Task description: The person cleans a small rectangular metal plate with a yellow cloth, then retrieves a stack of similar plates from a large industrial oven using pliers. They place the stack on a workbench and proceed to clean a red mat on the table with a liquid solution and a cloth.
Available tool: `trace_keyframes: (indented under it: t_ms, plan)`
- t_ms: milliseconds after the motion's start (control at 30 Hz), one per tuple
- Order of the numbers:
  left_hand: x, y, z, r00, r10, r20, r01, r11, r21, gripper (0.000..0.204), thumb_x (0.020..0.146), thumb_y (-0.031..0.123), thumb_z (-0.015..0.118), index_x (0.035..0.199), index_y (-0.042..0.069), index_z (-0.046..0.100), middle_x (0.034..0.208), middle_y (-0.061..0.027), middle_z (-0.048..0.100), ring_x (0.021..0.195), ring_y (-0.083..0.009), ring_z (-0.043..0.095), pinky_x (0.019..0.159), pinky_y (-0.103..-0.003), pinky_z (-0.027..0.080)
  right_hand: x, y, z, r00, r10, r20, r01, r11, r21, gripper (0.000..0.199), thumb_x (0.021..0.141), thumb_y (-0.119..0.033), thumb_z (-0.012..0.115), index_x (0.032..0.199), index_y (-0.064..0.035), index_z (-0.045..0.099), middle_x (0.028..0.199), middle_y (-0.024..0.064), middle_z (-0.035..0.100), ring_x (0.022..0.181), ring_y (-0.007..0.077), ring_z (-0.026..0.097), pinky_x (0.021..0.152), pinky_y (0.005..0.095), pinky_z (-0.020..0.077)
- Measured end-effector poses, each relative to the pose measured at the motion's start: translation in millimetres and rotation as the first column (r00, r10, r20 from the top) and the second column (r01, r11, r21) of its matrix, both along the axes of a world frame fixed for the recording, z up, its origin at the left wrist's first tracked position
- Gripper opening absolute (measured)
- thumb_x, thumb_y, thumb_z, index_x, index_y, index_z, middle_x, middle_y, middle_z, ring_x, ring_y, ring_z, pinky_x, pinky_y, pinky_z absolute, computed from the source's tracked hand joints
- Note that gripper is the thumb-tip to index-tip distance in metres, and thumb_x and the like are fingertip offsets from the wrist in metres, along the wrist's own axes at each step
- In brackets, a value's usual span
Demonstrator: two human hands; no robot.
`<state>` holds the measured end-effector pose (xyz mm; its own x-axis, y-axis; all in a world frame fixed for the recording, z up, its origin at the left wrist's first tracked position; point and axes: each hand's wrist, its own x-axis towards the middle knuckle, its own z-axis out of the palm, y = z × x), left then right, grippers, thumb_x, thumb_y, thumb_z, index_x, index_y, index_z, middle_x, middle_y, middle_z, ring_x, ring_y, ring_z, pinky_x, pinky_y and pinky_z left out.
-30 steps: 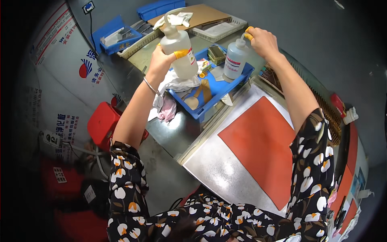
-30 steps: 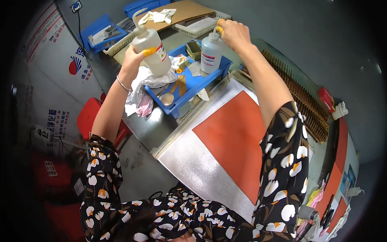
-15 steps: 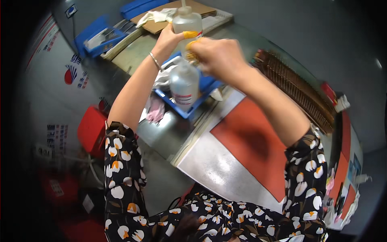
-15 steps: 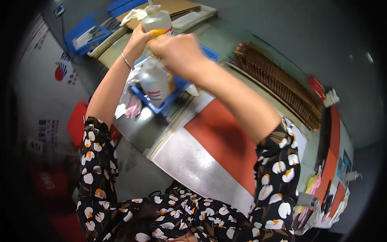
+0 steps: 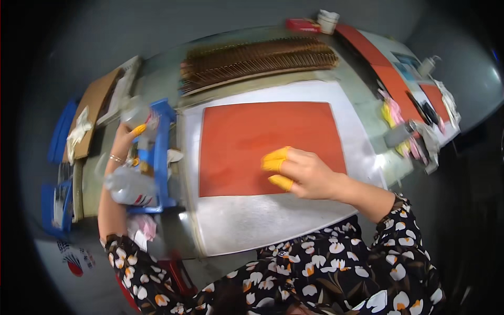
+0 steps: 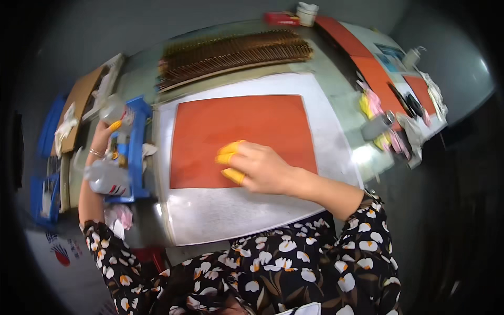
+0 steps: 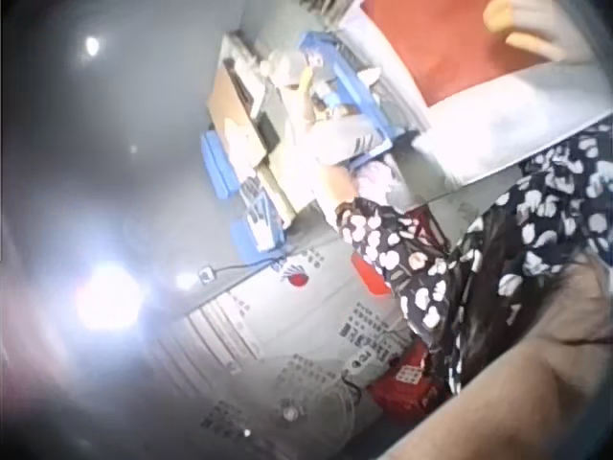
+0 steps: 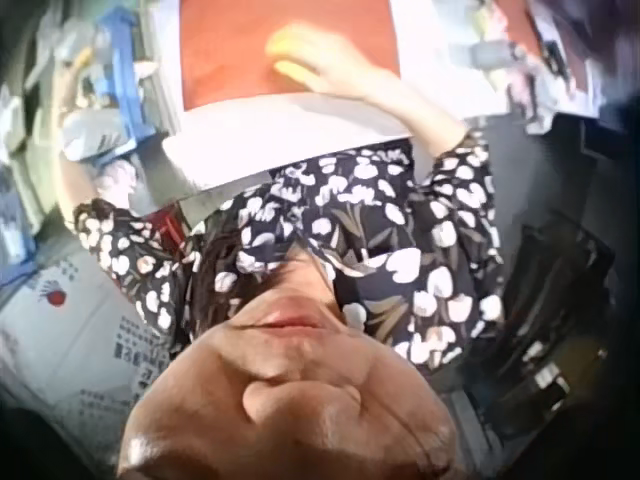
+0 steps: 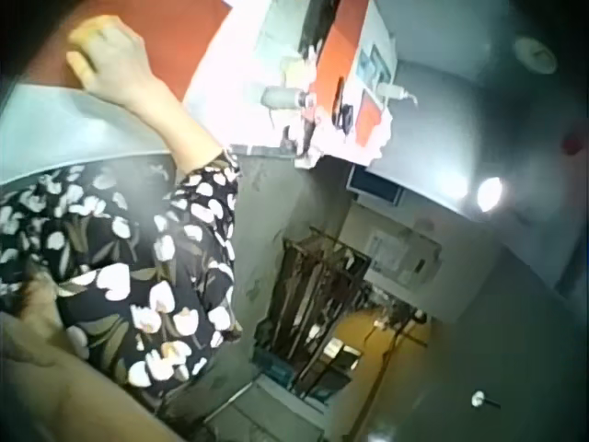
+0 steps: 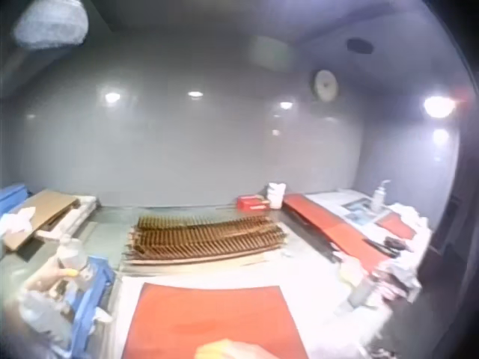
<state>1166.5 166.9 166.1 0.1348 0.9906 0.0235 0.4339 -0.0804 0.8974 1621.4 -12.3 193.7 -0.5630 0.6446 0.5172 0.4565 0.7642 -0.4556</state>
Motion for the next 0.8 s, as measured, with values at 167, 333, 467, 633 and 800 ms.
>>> trace_keyframes:
  t_ms: [167,333,467,633,800]
  plan:
    - [-95,3,-6,0.710,0.120,-0.694,0.294,0.845,0.447,0.046,0.078,0.014,0.064,0.118,-0.002,0.048,0.107,-0.0096,0.058,0.096,-0.0218,0.055,0.083,-0.034,0.043,123,-72,-43,0.829,-0.555,0.067,0.555,0.803,-0.218,0.017,0.078,-0.014,0.063,0.091,-0.0037,0.062,0.088,0.0096,0.062,0.080,0.0235,0.060,0.065,0.0306,0.0489]
    - [-46,-132,56,0.642,0.628,0.440,-0.661,0.163,0.732,0.026,0.086,0.015,0.050,0.101,-0.004,0.061,0.099,-0.0099,0.062,0.093,-0.0205,0.060,0.076,-0.033,0.048,209,-119,-61,0.544,-0.836,-0.071,0.812,0.546,-0.205,0.022,0.077,-0.012,0.063,0.096,-0.0022,0.061,0.088,0.0096,0.062,0.078,0.0219,0.061,0.064,0.0283,0.0461]
    - [152,-252,39,0.635,0.747,-0.199,-0.098,0.333,0.938,0.031,0.090,0.015,0.045,0.111,-0.007,0.051,0.104,-0.0166,0.055,0.086,-0.0241,0.054,0.079,-0.033,0.044,264,-137,-83,0.601,-0.798,0.042,0.795,0.592,-0.135,0.038,0.072,-0.015,0.071,0.102,-0.0008,0.053,0.095,0.0132,0.059,0.087,0.0267,0.058,0.072,0.0350,0.0440]
    - [293,-235,-38,0.703,0.027,-0.710,0.317,0.883,0.347,0.098,0.052,0.042,0.077,0.132,0.006,0.034,0.138,-0.0144,0.031,0.129,-0.0342,0.025,0.107,-0.052,0.009,327,-107,-64,0.404,-0.908,-0.110,0.905,0.414,-0.096,0.063,0.069,-0.020,0.075,0.117,0.0049,0.042,0.112,0.0201,0.049,0.103,0.0319,0.050,0.086,0.0364,0.0401]
    - [329,-197,-45,0.595,0.006,-0.804,0.431,0.842,0.326,0.078,0.058,0.051,0.068,0.122,0.011,0.049,0.134,-0.0098,0.037,0.128,-0.0335,0.027,0.105,-0.056,0.008,374,-56,-56,0.589,-0.696,-0.411,0.625,0.715,-0.315,0.069,0.066,-0.017,0.077,0.121,0.0031,0.041,0.120,0.0161,0.050,0.109,0.0240,0.049,0.093,0.0361,0.0374]
